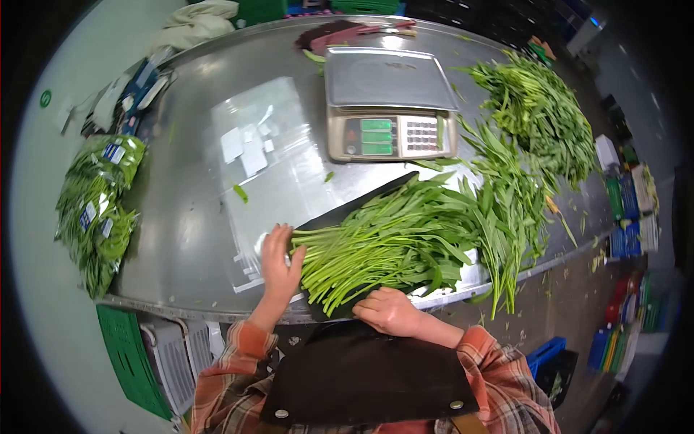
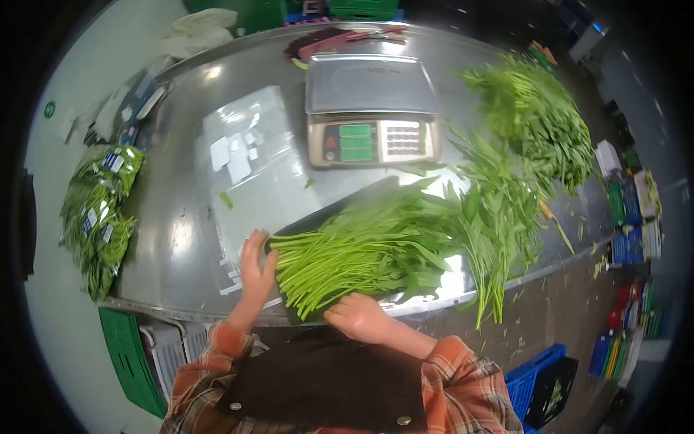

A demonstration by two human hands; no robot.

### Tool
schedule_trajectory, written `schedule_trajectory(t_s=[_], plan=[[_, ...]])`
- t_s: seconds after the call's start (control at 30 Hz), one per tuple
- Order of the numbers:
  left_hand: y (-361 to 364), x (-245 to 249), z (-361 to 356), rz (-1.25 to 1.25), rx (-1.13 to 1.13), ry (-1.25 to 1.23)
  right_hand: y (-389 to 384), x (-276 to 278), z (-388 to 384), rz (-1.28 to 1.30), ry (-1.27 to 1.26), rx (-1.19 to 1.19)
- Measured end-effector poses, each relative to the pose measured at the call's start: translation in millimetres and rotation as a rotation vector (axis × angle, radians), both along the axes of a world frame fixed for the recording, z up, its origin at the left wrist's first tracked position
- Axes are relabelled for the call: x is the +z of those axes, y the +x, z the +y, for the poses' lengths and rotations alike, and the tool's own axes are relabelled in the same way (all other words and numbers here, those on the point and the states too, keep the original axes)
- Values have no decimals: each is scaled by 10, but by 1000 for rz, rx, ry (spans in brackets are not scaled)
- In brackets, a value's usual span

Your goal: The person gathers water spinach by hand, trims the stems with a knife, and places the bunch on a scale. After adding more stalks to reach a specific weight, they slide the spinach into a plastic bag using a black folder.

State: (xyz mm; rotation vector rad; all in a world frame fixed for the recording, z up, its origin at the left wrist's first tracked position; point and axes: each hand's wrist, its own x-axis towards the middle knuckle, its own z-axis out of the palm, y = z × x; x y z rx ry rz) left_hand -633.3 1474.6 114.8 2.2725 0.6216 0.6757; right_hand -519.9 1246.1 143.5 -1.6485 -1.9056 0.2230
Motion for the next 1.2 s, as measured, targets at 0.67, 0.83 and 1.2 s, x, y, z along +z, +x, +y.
schedule_trajectory(t_s=[0.67,0.83,1.2], plan=[[1312,62,-401,670,-273,41,232,-27,-547,-93,-445,-190],[1160,100,-485,668,-384,239,281,-281,-596,140,-421,-178],[385,32,-435,638,-309,488,1365,115,-187,-306,-410,-277]])
